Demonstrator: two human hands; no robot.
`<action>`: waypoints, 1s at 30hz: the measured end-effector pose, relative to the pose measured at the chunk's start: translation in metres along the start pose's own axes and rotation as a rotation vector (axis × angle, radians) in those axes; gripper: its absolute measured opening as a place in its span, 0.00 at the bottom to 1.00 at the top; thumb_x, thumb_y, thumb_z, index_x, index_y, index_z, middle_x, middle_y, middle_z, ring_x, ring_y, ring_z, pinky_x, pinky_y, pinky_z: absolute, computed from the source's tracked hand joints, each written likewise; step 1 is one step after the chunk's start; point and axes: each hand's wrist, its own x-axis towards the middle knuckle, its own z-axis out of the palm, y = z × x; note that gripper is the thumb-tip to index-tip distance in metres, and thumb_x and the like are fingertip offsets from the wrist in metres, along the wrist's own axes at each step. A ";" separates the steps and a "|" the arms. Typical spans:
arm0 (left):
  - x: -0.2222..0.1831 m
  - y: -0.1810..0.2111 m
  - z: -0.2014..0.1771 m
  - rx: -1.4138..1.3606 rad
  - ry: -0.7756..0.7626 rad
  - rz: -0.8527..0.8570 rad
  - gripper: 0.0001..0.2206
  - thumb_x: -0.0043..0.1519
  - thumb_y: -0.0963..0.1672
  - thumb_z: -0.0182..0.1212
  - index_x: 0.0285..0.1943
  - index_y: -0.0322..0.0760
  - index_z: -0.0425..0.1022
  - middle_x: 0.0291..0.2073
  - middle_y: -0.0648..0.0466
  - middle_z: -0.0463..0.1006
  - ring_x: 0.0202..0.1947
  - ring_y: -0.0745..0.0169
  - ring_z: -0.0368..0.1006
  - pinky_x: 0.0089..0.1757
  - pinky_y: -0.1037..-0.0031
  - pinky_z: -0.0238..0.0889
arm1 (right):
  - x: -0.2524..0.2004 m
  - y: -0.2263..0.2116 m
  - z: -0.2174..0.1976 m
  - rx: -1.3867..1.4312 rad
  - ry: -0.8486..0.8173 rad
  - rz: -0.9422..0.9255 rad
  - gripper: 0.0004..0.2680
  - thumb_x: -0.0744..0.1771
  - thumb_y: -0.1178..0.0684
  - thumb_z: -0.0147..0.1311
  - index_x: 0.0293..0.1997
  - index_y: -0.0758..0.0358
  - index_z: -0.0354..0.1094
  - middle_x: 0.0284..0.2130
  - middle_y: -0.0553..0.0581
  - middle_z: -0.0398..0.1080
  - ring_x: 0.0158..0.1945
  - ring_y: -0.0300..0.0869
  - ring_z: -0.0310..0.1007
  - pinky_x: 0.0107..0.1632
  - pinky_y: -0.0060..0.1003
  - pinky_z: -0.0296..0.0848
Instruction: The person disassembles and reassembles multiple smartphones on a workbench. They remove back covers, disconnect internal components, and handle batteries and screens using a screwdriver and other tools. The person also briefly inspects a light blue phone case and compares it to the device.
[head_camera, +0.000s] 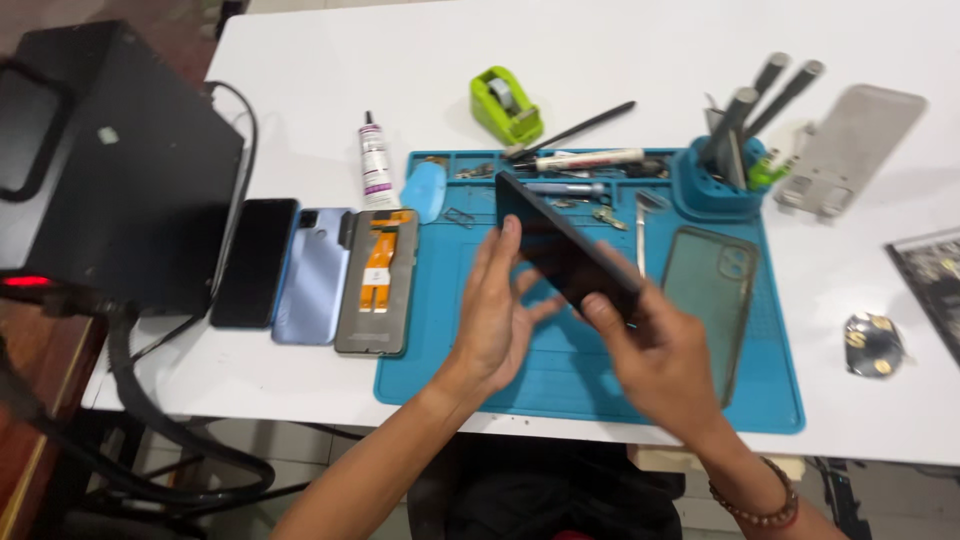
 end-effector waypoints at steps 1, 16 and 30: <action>-0.001 0.003 -0.002 -0.023 -0.071 -0.060 0.26 0.66 0.56 0.49 0.64 0.36 0.64 0.56 0.45 0.69 0.54 0.54 0.70 0.49 0.57 0.66 | -0.002 -0.002 0.006 -0.253 0.009 -0.030 0.20 0.67 0.54 0.61 0.69 0.54 0.68 0.50 0.54 0.82 0.40 0.42 0.84 0.43 0.37 0.82; 0.057 0.014 -0.016 0.319 -0.389 -0.046 0.20 0.74 0.51 0.48 0.68 0.35 0.67 0.44 0.46 0.78 0.38 0.61 0.78 0.36 0.72 0.75 | 0.102 0.000 -0.022 -0.231 -0.130 -0.146 0.29 0.63 0.52 0.64 0.72 0.57 0.54 0.41 0.60 0.73 0.32 0.36 0.77 0.32 0.31 0.77; 0.034 0.018 -0.028 0.479 -0.642 0.033 0.32 0.73 0.48 0.49 0.85 0.38 0.42 0.68 0.55 0.66 0.62 0.69 0.63 0.60 0.77 0.58 | 0.093 0.041 -0.015 0.328 -0.197 -0.013 0.27 0.65 0.60 0.58 0.75 0.64 0.51 0.49 0.61 0.71 0.45 0.37 0.75 0.46 0.33 0.80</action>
